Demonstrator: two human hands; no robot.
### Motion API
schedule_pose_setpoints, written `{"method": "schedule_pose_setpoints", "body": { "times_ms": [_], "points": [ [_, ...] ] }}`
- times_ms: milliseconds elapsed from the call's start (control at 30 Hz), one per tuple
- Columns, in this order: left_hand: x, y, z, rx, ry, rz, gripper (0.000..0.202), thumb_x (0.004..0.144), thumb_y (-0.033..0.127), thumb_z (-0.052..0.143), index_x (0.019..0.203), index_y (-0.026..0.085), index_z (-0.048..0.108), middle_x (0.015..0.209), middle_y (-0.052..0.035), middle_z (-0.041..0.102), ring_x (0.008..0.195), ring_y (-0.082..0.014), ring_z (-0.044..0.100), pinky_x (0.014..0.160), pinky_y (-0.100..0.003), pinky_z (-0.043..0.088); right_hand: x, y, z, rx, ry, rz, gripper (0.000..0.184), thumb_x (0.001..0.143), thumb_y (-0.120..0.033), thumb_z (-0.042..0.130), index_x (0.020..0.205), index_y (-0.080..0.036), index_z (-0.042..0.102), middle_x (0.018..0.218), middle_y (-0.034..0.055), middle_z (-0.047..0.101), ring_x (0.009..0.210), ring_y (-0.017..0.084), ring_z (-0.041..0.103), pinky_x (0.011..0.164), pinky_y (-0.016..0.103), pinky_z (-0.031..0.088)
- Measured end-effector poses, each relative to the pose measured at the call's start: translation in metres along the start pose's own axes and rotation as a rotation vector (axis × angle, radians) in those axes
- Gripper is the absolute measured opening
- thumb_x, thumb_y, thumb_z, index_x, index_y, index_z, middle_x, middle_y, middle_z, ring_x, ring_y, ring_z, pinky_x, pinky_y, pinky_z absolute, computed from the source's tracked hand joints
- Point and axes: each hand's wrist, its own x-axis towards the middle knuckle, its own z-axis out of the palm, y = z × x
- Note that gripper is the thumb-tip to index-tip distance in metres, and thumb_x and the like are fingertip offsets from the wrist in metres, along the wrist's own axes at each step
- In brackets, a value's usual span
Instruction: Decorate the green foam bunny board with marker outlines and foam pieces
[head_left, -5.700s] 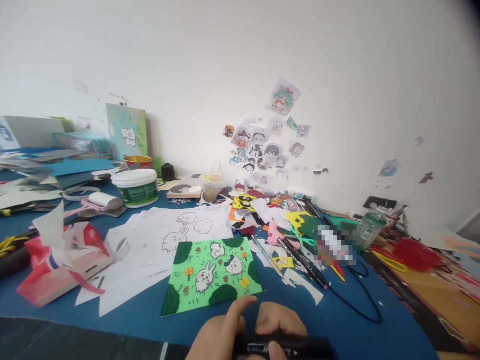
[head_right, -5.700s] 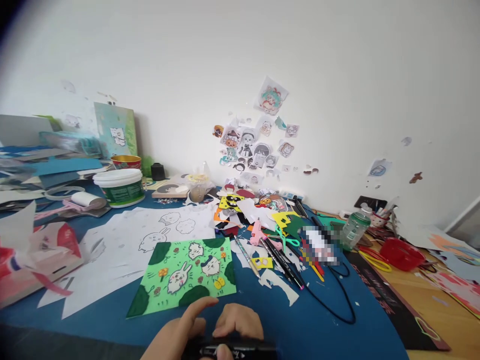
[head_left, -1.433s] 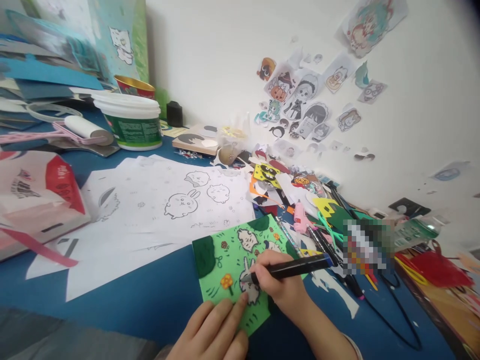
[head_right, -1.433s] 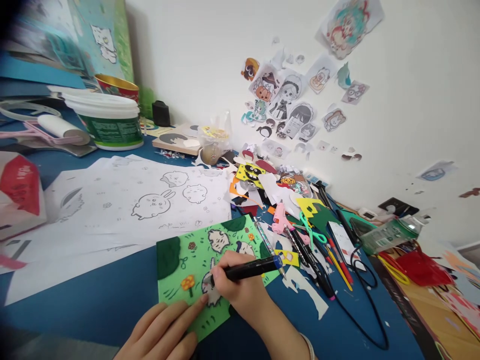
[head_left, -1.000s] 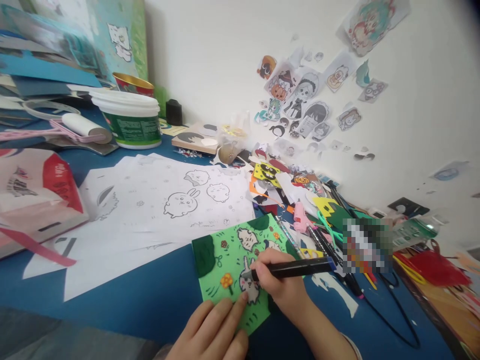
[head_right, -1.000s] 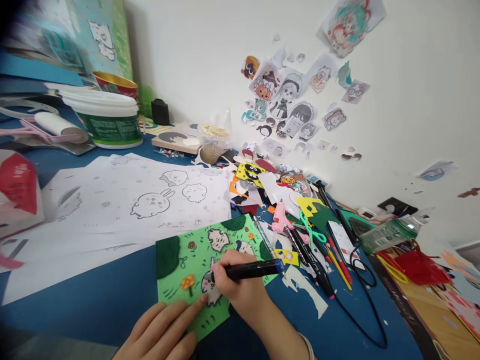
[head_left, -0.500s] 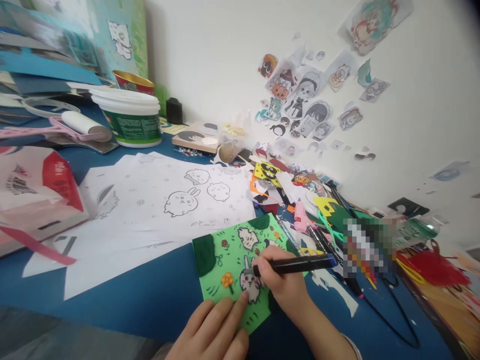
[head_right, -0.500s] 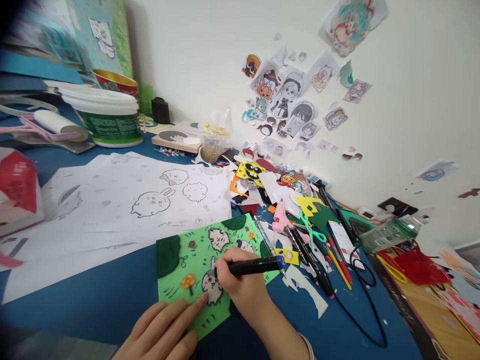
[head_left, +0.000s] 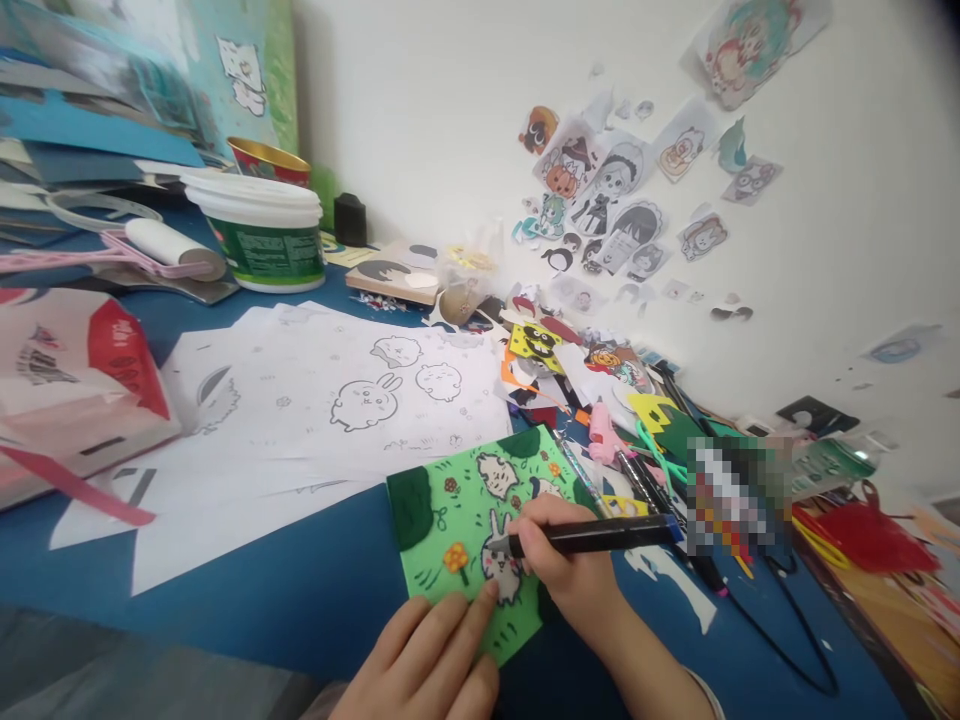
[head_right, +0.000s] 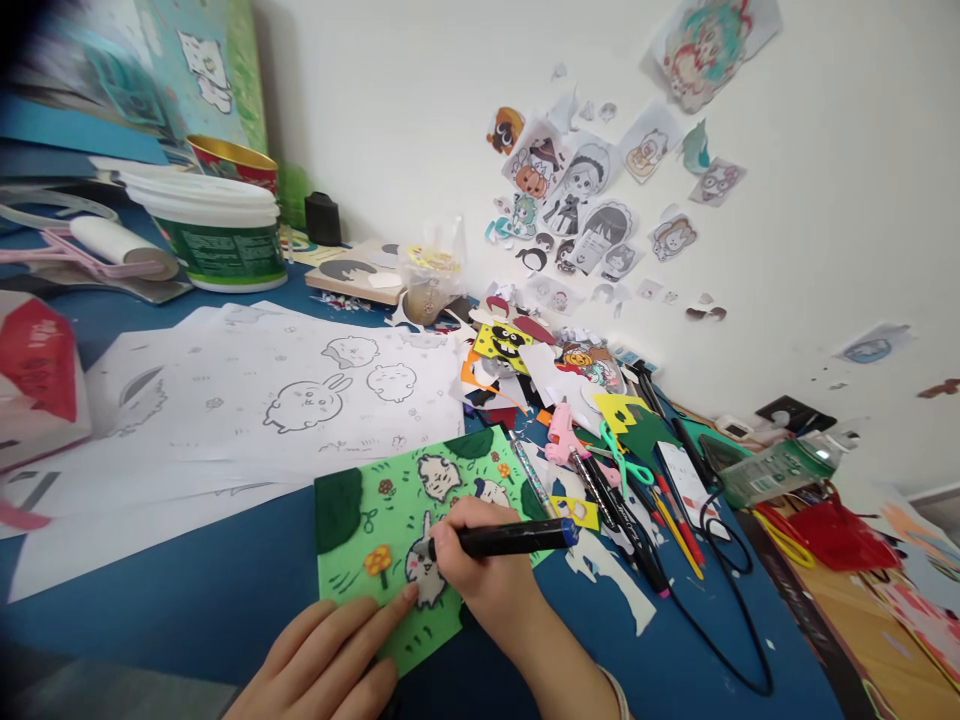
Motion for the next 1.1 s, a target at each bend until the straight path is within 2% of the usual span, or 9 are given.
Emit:
{"method": "schedule_pose_setpoints", "body": {
  "times_ms": [267, 500, 1100],
  "points": [
    [0.0039, 0.0001, -0.0031, 0.014, -0.002, 0.01, 0.02, 0.089, 0.032, 0.045, 0.077, 0.02, 0.056, 0.105, -0.0021, 0.068, 0.096, -0.0177, 0.054, 0.096, -0.034, 0.03, 0.0003, -0.0028, -0.0012, 0.026, -0.067, 0.02, 0.021, 0.078, -0.024, 0.051, 0.059, -0.019, 0.057, 0.05, -0.0028, 0.05, 0.048, 0.011, 0.048, 0.05, 0.023, 0.039],
    [0.0064, -0.0006, -0.002, 0.033, 0.025, 0.021, 0.02, 0.089, 0.032, 0.045, 0.076, 0.021, 0.056, 0.103, -0.0016, 0.068, 0.095, -0.0177, 0.054, 0.091, -0.034, 0.032, 0.0, -0.0008, -0.0006, 0.066, -0.071, 0.026, 0.02, 0.077, -0.022, 0.051, 0.058, -0.019, 0.056, 0.049, -0.0034, 0.049, 0.047, 0.01, 0.047, 0.05, 0.022, 0.04],
    [0.0083, -0.0013, -0.0074, 0.008, -0.025, 0.044, 0.019, 0.089, 0.027, 0.044, 0.077, 0.021, 0.057, 0.104, 0.0003, 0.068, 0.094, -0.0168, 0.054, 0.087, -0.033, 0.035, 0.0016, 0.0024, -0.0028, 0.087, -0.118, 0.069, 0.019, 0.075, -0.018, 0.05, 0.058, -0.019, 0.058, 0.048, -0.0039, 0.049, 0.045, 0.01, 0.048, 0.047, 0.021, 0.04]
  ]
}}
